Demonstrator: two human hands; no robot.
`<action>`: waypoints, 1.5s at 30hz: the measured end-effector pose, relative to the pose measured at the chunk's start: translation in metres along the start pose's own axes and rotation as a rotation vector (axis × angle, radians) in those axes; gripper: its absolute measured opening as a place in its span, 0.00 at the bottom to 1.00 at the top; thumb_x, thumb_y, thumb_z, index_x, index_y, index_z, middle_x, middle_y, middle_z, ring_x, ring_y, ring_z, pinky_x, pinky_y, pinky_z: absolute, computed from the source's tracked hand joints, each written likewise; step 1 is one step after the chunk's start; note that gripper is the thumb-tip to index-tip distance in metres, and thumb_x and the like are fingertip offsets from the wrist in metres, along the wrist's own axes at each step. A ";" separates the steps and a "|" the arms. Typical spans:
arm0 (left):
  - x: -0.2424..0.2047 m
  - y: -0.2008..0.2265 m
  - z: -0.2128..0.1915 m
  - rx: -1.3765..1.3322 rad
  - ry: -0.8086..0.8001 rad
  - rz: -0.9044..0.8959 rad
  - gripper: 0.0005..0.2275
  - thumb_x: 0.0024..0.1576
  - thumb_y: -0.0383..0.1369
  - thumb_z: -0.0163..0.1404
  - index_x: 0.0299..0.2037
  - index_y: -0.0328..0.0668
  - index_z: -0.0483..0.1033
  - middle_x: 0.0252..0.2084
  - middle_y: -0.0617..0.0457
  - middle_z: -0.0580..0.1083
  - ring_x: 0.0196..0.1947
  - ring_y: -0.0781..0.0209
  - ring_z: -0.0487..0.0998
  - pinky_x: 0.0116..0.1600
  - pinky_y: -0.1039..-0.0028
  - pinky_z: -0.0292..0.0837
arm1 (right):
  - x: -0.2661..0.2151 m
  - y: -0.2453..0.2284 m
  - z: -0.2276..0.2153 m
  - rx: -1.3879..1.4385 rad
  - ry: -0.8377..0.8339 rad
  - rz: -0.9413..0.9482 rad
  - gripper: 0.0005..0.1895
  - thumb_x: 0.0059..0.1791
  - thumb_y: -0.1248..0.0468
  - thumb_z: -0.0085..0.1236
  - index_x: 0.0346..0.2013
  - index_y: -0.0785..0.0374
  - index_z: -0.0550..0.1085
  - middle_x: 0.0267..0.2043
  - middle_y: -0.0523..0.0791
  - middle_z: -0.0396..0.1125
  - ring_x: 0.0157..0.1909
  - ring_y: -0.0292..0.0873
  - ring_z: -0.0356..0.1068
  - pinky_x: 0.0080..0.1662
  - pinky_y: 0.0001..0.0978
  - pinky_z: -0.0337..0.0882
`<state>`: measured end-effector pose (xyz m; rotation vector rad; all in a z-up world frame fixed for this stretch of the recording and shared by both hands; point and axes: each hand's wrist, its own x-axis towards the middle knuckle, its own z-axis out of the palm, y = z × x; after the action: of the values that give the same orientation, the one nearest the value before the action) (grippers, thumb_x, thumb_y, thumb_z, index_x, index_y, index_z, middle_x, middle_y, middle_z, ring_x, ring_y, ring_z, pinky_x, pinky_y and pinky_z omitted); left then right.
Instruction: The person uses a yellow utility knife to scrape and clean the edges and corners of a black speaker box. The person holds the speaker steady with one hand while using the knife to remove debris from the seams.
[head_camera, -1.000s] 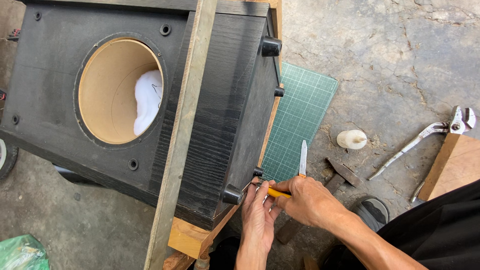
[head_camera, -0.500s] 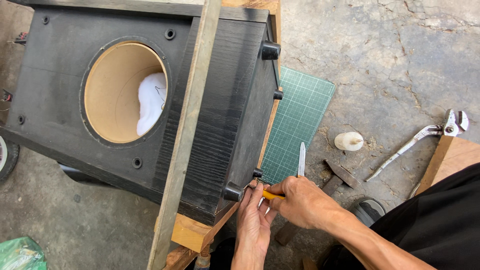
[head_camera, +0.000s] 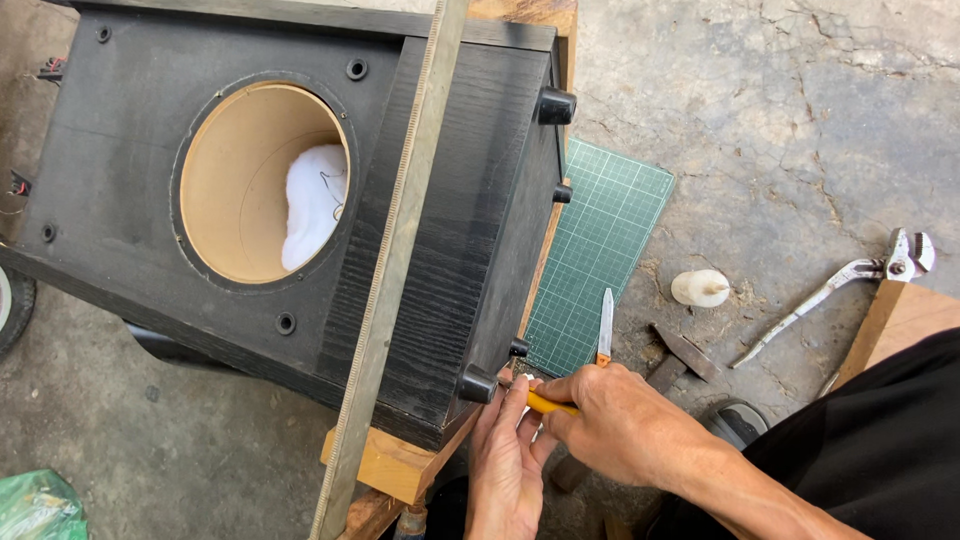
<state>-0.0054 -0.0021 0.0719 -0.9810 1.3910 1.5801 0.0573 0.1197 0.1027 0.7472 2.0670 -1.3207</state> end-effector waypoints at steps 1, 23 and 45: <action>0.002 0.000 -0.001 -0.001 -0.002 -0.001 0.16 0.59 0.29 0.56 0.58 0.41 0.78 0.47 0.48 0.78 0.39 0.60 0.74 0.36 0.70 0.74 | -0.001 -0.002 -0.002 -0.002 0.001 0.001 0.21 0.50 0.57 0.46 0.53 0.37 0.81 0.42 0.34 0.81 0.44 0.46 0.77 0.56 0.30 0.67; -0.026 0.000 -0.011 -0.007 -0.102 0.044 0.07 0.62 0.27 0.54 0.48 0.38 0.76 0.45 0.42 0.79 0.45 0.55 0.79 0.42 0.65 0.77 | -0.038 -0.021 -0.008 -0.059 0.014 0.060 0.22 0.50 0.54 0.45 0.56 0.37 0.78 0.36 0.38 0.80 0.39 0.45 0.76 0.46 0.34 0.71; -0.005 -0.016 -0.019 0.015 -0.165 0.047 0.09 0.61 0.26 0.55 0.50 0.42 0.73 0.49 0.43 0.78 0.48 0.53 0.79 0.48 0.61 0.79 | -0.045 -0.011 -0.007 0.030 -0.008 0.113 0.22 0.52 0.54 0.43 0.52 0.31 0.82 0.32 0.38 0.76 0.33 0.40 0.70 0.41 0.32 0.68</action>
<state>0.0123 -0.0202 0.0683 -0.7947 1.3179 1.6442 0.0789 0.1157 0.1441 0.8572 1.9720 -1.2926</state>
